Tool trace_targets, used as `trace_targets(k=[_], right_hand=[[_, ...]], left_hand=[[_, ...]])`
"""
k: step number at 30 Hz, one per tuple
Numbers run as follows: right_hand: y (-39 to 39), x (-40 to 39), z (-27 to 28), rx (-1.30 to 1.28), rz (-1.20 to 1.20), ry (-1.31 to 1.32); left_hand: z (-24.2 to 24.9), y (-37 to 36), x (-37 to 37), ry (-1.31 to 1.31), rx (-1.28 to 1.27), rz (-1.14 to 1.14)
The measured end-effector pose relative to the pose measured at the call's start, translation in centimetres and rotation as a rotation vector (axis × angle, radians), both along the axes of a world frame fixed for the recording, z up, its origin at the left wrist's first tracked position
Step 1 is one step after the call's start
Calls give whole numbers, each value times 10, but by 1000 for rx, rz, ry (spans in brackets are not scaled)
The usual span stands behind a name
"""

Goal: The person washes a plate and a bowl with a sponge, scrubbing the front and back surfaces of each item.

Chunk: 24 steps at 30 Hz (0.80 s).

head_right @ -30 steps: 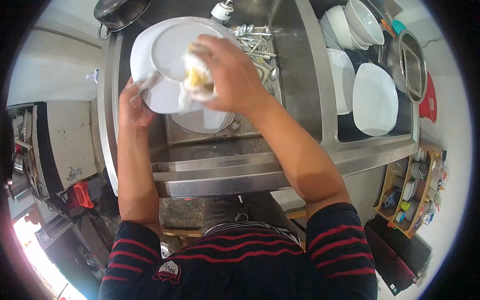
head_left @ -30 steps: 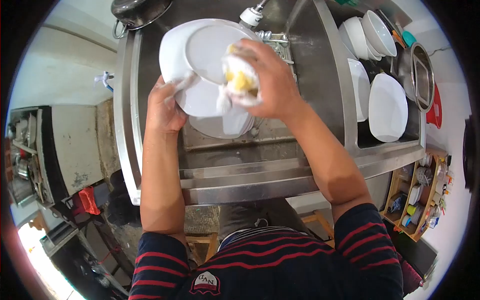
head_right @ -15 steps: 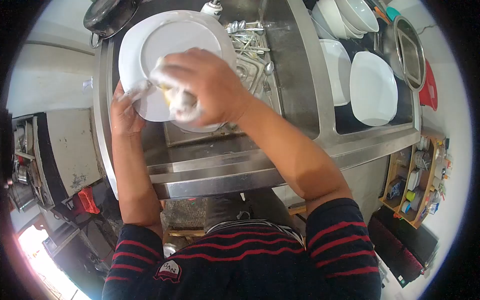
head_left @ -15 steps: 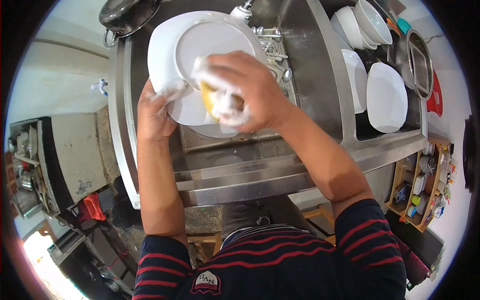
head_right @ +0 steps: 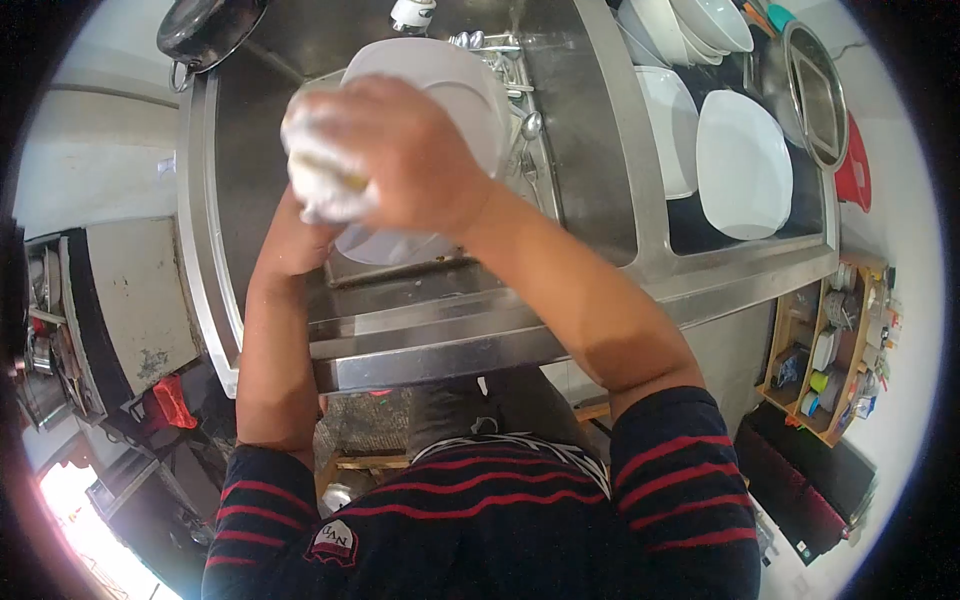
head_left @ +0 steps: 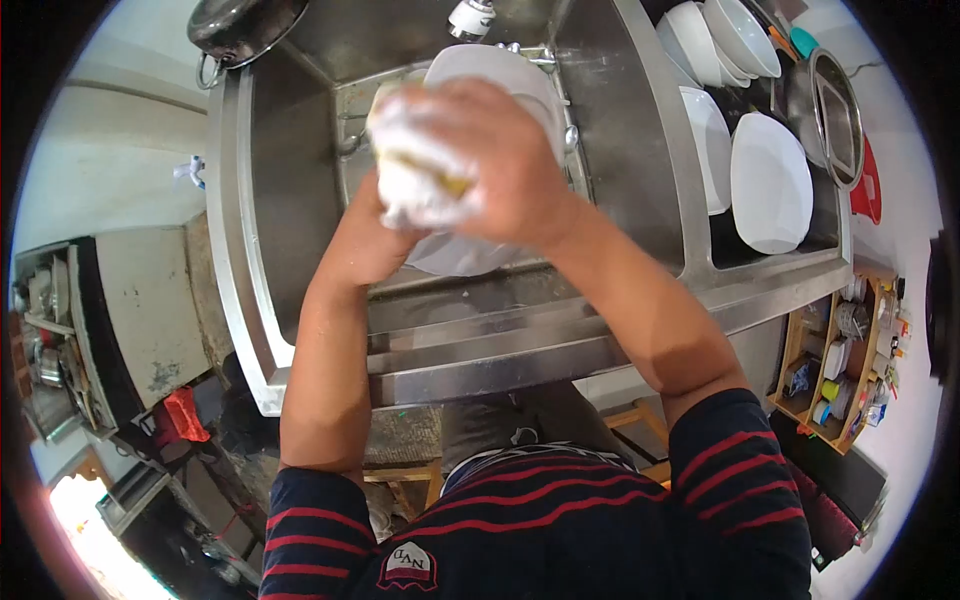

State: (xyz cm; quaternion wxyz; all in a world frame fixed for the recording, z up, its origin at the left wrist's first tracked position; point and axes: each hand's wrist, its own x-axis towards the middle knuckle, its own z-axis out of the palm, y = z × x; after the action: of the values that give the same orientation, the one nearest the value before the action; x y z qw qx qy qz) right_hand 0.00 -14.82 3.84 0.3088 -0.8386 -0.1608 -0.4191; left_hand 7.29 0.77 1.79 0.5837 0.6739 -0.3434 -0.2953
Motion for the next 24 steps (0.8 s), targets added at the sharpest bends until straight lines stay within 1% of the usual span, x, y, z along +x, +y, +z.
trace_targets(k=[2, 3, 4, 6, 7, 9, 10, 12, 14, 15, 16, 17, 18, 20, 21, 22, 23, 24], right_hand=[[-26, 6, -3, 150, -139, -37], [-37, 8, -7, 223, -186, -54], [-51, 10, -12, 288, -263, 8], [-62, 7, -22, 475, -495, 165], [-69, 7, -25, 473, -499, 165], [-78, 9, -27, 658, -649, 389], [-75, 8, -27, 660, -649, 390], [-59, 8, -24, 437, -552, 99], [-38, 8, -15, 313, -370, 39], [-25, 6, -12, 314, -368, 38], [-11, 2, -9, 230, -233, 4], [-1, 0, -7, 144, -100, -30], [3, -1, -5, 90, -62, -23], [-4, 3, -4, 47, -81, -77], [-10, 3, -2, 44, -82, -75], [-19, 0, 0, 37, -180, -48], [-29, -1, -1, 33, -276, -20], [-43, 6, -9, 38, -328, -113]], left_hand=[[-16, 0, 5, 326, -67, -148], [-7, -2, 0, 294, -27, -118], [-4, -1, 1, 289, -29, -122], [-2, 2, 3, 310, -72, -88], [-1, 0, 2, 311, -73, -92], [3, -2, 0, 330, -97, 9], [3, -1, 0, 330, -94, 9], [3, 0, 1, 343, -95, 19], [-4, 0, 4, 353, -109, 37], [-6, 1, 6, 366, -121, 55], [-6, 1, 7, 366, -119, 57], [-5, 1, 9, 401, -192, 57], [-4, 0, 10, 434, -267, 53], [3, 1, 10, 462, -275, 37], [4, 1, 9, 424, -209, 21], [4, 2, 8, 386, -142, 9], [0, 4, 9, 366, -165, -11], [-1, 6, 8, 368, -163, -9]])
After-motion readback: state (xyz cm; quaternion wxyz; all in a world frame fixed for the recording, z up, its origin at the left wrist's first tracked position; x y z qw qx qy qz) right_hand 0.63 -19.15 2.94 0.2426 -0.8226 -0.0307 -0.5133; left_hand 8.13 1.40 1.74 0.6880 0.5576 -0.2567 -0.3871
